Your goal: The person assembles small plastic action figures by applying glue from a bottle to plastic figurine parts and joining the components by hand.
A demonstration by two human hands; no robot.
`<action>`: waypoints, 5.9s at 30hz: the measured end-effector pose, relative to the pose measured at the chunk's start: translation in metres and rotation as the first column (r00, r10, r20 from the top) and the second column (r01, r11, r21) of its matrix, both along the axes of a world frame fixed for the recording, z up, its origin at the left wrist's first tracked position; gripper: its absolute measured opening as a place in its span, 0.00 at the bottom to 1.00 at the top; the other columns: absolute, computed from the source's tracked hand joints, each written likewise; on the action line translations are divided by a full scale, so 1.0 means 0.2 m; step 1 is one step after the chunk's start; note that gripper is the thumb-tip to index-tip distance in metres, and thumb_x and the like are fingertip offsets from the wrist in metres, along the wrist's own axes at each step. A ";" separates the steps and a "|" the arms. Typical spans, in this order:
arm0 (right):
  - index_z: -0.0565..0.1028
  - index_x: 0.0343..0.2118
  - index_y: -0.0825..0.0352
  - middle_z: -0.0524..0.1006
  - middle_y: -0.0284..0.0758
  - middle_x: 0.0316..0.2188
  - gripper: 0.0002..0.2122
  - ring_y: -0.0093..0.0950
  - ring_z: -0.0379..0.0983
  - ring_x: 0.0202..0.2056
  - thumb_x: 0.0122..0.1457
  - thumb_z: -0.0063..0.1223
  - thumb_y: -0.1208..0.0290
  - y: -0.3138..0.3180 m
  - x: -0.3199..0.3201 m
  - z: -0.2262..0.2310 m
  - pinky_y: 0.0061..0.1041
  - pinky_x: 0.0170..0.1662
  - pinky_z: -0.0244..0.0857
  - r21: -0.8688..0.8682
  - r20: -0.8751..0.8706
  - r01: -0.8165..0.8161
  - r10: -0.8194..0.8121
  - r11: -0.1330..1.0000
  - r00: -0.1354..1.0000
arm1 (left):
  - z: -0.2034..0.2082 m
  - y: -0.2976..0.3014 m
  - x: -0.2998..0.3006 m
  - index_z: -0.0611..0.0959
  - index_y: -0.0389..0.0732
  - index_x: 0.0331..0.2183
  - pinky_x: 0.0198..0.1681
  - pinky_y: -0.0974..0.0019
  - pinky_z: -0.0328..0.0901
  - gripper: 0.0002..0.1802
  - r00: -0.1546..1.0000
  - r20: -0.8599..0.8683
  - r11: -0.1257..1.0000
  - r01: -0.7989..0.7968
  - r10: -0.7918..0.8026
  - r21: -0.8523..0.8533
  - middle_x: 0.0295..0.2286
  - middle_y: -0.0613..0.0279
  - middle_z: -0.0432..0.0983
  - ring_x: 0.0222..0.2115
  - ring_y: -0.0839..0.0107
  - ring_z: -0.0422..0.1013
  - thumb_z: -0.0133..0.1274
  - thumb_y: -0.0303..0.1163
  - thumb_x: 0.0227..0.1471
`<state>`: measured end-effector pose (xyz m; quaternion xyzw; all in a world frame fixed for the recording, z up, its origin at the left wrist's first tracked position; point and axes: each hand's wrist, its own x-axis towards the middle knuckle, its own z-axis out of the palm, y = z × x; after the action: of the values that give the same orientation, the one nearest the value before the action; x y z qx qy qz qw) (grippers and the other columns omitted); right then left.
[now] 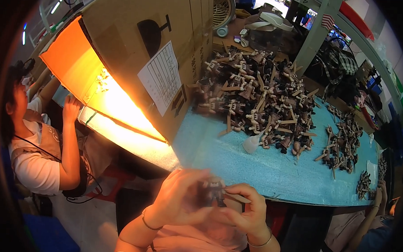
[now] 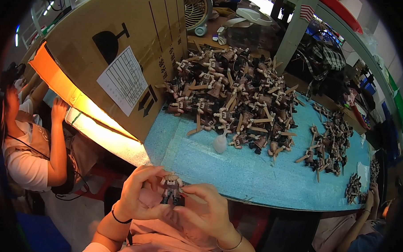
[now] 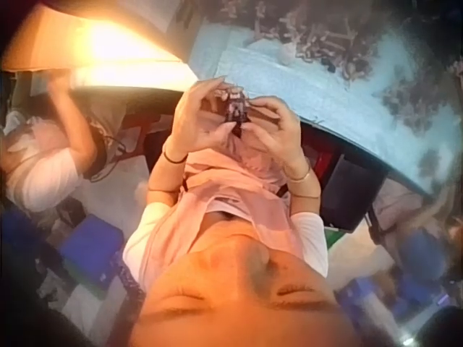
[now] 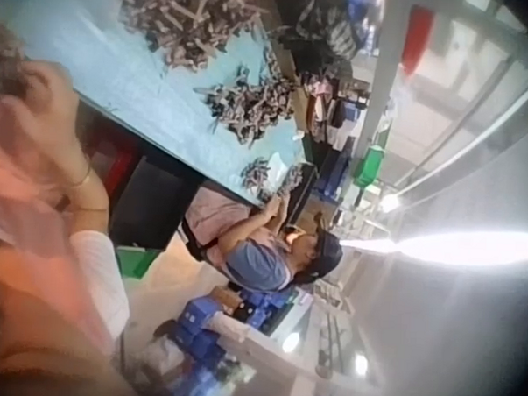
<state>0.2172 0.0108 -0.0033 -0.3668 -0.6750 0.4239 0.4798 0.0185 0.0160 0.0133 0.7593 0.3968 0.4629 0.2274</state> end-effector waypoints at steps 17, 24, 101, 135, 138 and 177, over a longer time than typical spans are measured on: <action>0.71 0.37 0.70 0.73 0.40 0.30 0.14 0.34 0.70 0.32 0.47 0.58 0.73 0.40 1.29 -0.09 0.27 0.35 0.63 0.647 0.330 0.670 -0.926 0.364 0.184 | -0.05 0.08 0.19 0.72 0.35 0.42 0.30 0.67 0.65 0.24 0.998 -0.002 0.987 0.068 -0.069 -0.144 0.35 0.53 0.71 0.25 0.67 0.69 0.57 0.22 0.39; 0.70 0.40 0.68 0.69 0.41 0.38 0.17 0.38 0.65 0.40 0.46 0.58 0.73 0.39 0.69 0.09 0.33 0.43 0.59 0.535 0.396 0.457 -0.689 0.711 0.607 | -0.10 0.07 0.20 0.73 0.35 0.42 0.31 0.70 0.66 0.22 0.994 -0.021 0.974 0.102 -0.109 -0.204 0.36 0.54 0.70 0.27 0.69 0.69 0.56 0.20 0.40; 0.62 0.28 0.62 0.61 0.26 0.17 0.26 0.20 0.55 0.19 0.45 0.53 0.40 -0.11 0.13 0.21 0.21 0.24 0.47 0.545 -0.129 0.464 -0.478 0.698 0.869 | -0.07 -0.01 0.04 0.73 0.42 0.35 0.36 0.63 0.67 0.24 0.946 0.090 0.843 -0.320 0.313 0.433 0.36 0.57 0.69 0.34 0.62 0.69 0.64 0.24 0.31; 0.65 0.26 0.64 0.62 0.26 0.17 0.26 0.20 0.57 0.18 0.44 0.55 0.41 -0.11 0.11 0.25 0.21 0.22 0.49 0.501 -0.032 0.369 -0.410 0.783 0.912 | -0.10 -0.03 0.04 0.71 0.46 0.35 0.43 0.59 0.66 0.27 0.950 0.070 0.881 -0.308 0.304 0.359 0.40 0.55 0.63 0.42 0.56 0.66 0.63 0.16 0.31; 0.65 0.25 0.64 0.62 0.27 0.17 0.26 0.21 0.58 0.18 0.44 0.55 0.41 -0.11 0.11 0.26 0.21 0.22 0.49 0.516 -0.034 0.355 -0.395 0.779 0.918 | -0.10 -0.01 0.04 0.73 0.45 0.33 0.41 0.60 0.67 0.26 0.946 0.085 0.864 -0.322 0.314 0.388 0.39 0.56 0.65 0.39 0.59 0.67 0.65 0.18 0.29; 0.62 0.27 0.64 0.61 0.27 0.17 0.28 0.20 0.56 0.19 0.45 0.52 0.39 -0.09 0.09 0.21 0.20 0.23 0.48 0.435 -0.133 0.490 -0.484 0.756 0.865 | -0.14 -0.02 0.05 0.69 0.36 0.35 0.42 0.59 0.70 0.15 0.691 0.719 0.967 0.228 -0.078 -0.114 0.42 0.51 0.62 0.40 0.61 0.69 0.51 0.12 0.44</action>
<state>0.2352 -0.0064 0.0396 -0.4044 -0.6330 0.1169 0.6497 0.0290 0.0126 -0.0138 0.5275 0.2569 0.6571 0.4733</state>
